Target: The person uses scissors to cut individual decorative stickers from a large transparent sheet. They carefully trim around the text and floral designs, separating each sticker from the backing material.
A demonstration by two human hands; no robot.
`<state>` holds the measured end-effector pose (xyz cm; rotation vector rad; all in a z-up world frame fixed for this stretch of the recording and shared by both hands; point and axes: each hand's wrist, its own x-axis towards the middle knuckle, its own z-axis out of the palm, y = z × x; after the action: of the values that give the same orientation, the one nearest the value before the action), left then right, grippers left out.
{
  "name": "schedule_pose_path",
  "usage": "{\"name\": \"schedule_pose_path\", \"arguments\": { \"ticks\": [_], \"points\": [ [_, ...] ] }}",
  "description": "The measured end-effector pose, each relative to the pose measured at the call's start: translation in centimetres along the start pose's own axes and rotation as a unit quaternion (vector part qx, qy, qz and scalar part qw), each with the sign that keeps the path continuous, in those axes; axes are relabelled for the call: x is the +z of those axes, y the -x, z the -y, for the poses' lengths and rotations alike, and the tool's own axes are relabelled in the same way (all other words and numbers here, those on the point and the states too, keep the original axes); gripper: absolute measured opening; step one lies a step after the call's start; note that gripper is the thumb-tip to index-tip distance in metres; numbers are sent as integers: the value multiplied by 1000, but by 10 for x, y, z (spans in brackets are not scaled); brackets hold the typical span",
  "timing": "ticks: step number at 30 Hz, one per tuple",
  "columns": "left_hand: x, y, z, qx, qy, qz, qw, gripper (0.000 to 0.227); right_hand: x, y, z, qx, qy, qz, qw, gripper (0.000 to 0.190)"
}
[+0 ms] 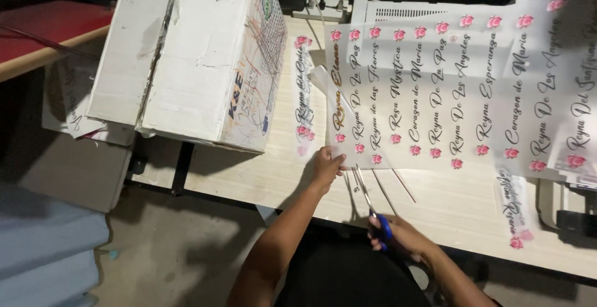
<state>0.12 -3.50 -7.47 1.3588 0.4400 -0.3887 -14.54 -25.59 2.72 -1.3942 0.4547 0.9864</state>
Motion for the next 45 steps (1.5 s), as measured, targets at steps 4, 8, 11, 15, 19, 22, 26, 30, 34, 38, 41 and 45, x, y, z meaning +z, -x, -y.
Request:
{"name": "schedule_pose_path", "arguments": {
  "ticks": [4, 8, 11, 15, 19, 22, 26, 30, 34, 38, 41, 45],
  "points": [
    [1, 6, -5, 4, -3, 13, 1000, 41, 27, -4, -2, 65, -156, 36, 985, 46],
    [1, 12, -5, -13, -10, 20, 1000, 40, 43, -36, -3, -35, -158, 62, 985, 47],
    [0, 13, -3, -8, -10, 23, 1000, 39, 48, -47, 10, -15, -205, 22, 978, 42],
    [0, 10, 4, 13, 41, 36, 998, 38, 50, -48, 15, 8, -226, -1, 974, 40],
    [-1, 14, -2, 17, 9, 32, 999, 41, 49, -51, 7, -16, -209, -27, 977, 35],
    [3, 23, -11, 21, -55, 22, 998, 53, 47, -51, 4, -36, -209, -20, 977, 30],
    [2, 25, -13, 49, -126, 18, 991, 67, 48, -45, 14, -38, -194, -37, 980, 29],
    [0, 28, -14, 47, -128, 36, 990, 71, 48, -46, 34, -21, -191, -45, 980, 33],
    [-3, 29, -10, 9, -88, 63, 994, 72, 44, -53, 49, 1, -236, -40, 971, 40],
    [-6, 31, -11, 20, -55, 71, 996, 71, 42, -65, 38, -24, -203, -34, 978, 38],
    [-8, 35, -17, 11, -37, 79, 996, 69, 38, -76, 28, -76, -190, -15, 979, 39],
    [-10, 36, -8, -27, -11, 99, 995, 68, 36, -84, 41, -51, -200, -31, 978, 39]
  ]
}}
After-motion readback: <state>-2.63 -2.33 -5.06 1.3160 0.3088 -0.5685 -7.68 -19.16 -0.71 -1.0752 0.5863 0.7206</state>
